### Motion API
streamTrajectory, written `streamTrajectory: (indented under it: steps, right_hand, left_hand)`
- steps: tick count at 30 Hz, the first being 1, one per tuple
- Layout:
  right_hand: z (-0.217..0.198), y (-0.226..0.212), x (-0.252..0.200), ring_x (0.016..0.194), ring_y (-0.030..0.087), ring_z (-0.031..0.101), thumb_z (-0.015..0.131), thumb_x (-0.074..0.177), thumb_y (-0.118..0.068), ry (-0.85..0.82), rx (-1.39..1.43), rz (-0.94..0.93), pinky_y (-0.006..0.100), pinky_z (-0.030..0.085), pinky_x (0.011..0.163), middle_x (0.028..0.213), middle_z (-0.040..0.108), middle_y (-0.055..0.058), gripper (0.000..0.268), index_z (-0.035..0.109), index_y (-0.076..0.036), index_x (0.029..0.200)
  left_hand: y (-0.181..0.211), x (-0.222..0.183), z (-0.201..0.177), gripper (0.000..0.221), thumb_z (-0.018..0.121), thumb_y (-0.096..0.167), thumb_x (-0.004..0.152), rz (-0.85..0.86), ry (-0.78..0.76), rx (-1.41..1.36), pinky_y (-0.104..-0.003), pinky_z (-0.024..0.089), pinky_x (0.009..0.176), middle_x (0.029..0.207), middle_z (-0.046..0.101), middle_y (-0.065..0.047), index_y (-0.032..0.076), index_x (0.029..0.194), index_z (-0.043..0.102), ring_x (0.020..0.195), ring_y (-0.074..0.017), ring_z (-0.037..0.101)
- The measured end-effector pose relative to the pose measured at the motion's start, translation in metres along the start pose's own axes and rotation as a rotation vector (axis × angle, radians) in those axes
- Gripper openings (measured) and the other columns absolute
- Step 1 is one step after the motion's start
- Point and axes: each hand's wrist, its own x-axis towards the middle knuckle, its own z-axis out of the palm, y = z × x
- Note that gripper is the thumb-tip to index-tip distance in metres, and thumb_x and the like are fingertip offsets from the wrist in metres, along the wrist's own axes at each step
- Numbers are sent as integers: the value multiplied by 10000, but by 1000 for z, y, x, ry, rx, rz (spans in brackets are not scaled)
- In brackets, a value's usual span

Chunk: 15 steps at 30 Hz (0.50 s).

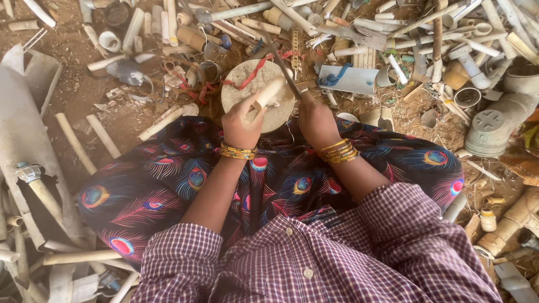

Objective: The person uses a knife to cut small pieces of white PVC pipe on a wooden block, holding the pipe with one hand and slicing with the other, then picks up a larger pipe segment with an elbow joint.

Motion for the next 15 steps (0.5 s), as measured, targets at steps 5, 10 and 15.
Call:
streamTrajectory:
  steps: [5,10,15]
  right_hand:
    - [2,4,5,627,370,668,519,1002,-77,121,19,-400,457,533,528,820,680,223,161,617,-20,1117]
    - [9,13,4,672,378,665,550,1029,-111,161,-81,-231,476,520,570,769,669,211,94,583,-24,1017]
    - [16,12,9,525,337,634,538,999,-79,123,-107,-439,455,503,458,734,648,193,126,593,-11,1090]
  left_hand:
    - [-1,1,0,369,853,37,819,-97,1,-59,-335,630,815,1056,772,-170,37,1158,707,986,-252,795]
    - [-4,-2,3,363,822,-16,836,-160,-15,-179,-320,632,846,1071,773,-179,-12,1176,694,1009,-244,785]
    - [-17,-3,10,316,797,-38,854,-299,43,-380,-301,633,883,1062,776,-176,-64,1134,653,994,-200,780]
